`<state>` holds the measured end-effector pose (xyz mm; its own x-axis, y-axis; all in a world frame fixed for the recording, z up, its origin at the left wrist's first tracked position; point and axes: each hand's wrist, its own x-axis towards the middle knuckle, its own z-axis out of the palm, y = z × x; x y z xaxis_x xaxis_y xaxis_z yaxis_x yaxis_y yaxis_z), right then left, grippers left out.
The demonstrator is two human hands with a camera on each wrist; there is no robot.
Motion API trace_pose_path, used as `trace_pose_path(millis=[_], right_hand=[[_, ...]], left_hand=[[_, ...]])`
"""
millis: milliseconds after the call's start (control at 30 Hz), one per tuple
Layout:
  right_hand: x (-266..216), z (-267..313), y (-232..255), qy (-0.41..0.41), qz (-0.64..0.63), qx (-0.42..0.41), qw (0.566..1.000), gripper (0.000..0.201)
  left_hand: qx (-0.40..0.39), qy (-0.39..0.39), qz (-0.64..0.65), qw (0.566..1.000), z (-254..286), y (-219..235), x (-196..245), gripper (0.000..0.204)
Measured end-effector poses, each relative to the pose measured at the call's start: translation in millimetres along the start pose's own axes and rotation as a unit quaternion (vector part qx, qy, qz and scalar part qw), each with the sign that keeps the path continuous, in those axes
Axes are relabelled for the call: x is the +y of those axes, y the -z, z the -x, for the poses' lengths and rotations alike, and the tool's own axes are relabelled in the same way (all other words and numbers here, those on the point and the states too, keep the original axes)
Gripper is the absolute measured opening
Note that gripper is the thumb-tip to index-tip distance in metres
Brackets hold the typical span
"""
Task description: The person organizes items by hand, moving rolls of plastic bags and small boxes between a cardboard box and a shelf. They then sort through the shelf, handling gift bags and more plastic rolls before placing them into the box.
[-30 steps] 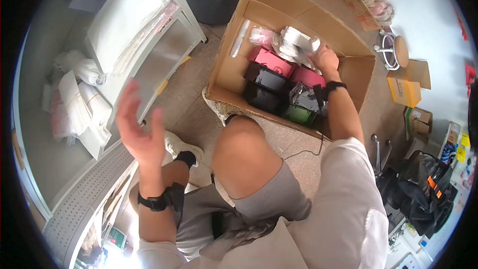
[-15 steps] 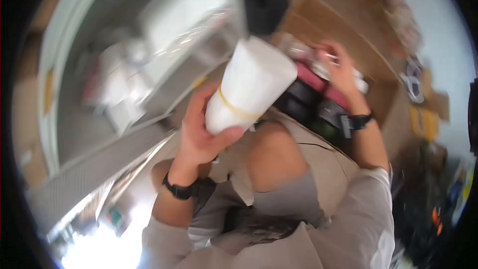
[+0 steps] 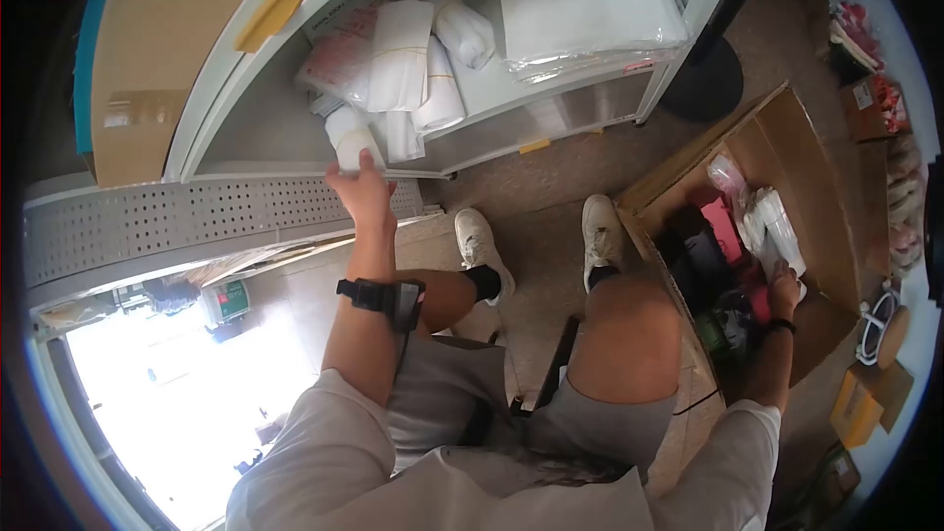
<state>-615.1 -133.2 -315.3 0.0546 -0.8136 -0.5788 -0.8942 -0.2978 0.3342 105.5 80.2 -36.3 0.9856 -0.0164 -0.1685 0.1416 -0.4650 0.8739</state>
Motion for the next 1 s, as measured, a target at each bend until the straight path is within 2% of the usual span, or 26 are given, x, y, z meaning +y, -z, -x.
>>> trace_pose_path(millis=[33, 100, 167, 200, 267, 300, 333, 400, 467, 533, 633, 700, 833, 933, 1000], right_hand=[[5.4, -7.2, -15.1, 0.006, 0.018, 0.040, 0.999, 0.056], [-0.9, 16.7, 14.2, 0.000, 0.037, 0.071, 0.997, 0.055], [2.3, 35.5, 30.4, 0.002, 0.080, 0.113, 0.990, 0.050], [7.7, 30.1, 28.4, -0.015, 0.064, 0.036, 0.997, 0.049], [25.5, 16.3, 3.0, -0.024, 0.045, 0.059, 0.997, 0.046], [32.8, 12.2, -25.9, -0.069, 0.015, 0.131, 0.989, 0.042], [18.2, 31.7, -0.5, -0.151, -0.077, 0.130, 0.977, 0.039], [10.0, 64.4, 26.6, -0.033, 0.031, 0.079, 0.996, 0.038], [7.0, 61.3, 20.8, -0.009, -0.014, 0.050, 0.999, 0.040], [7.5, 52.4, 5.9, 0.000, -0.010, 0.038, 0.999, 0.046], [-10.5, 59.7, 3.5, 0.006, 0.023, 0.084, 0.996, 0.053], [-13.5, 62.4, 0.8, -0.035, -0.004, 0.092, 0.995, 0.044], [-6.0, 41.4, -28.3, -0.105, -0.050, 0.080, 0.990, 0.032], [3.5, 36.5, -58.4, -0.184, -0.050, 0.078, 0.979, 0.030], [-5.0, 71.6, -12.7, -0.250, -0.218, 0.135, 0.934, 0.029]], left_hand=[[0.000, 0.000, 0.002, 1.000, -15.4, -2.0, -14.8, 0.060], [-0.037, -0.152, -0.056, 0.986, -48.8, -6.3, -40.6, 0.063], [-0.050, -0.136, -0.028, 0.989, -50.0, -5.8, -29.4, 0.066], [-0.062, -0.122, -0.006, 0.991, -48.0, -5.5, -23.7, 0.069], [-0.055, -0.087, 0.045, 0.994, -43.1, -4.0, -13.7, 0.071], [-0.050, -0.055, 0.086, 0.994, -39.6, -2.5, -10.5, 0.073], [-0.057, -0.051, 0.093, 0.993, -40.4, 0.4, -15.2, 0.073], [-0.050, -0.079, 0.103, 0.990, -46.3, 5.6, -27.0, 0.075], [-0.069, -0.077, 0.137, 0.985, -34.1, 14.6, -24.5, 0.075], [-0.065, -0.066, 0.083, 0.992, -21.1, 25.6, -21.0, 0.076], [-0.082, -0.041, 0.088, 0.992, -0.8, 39.5, -16.7, 0.069], [-0.135, -0.035, 0.113, 0.984, 33.7, 55.1, 1.4, 0.054], [-0.246, -0.050, 0.148, 0.957, 76.2, 74.3, 10.2, 0.045], [-0.285, -0.028, 0.141, 0.948, 104.0, 71.1, 16.8, 0.043], [-0.311, -0.005, 0.138, 0.940, 124.4, 66.6, 25.6, 0.041]])
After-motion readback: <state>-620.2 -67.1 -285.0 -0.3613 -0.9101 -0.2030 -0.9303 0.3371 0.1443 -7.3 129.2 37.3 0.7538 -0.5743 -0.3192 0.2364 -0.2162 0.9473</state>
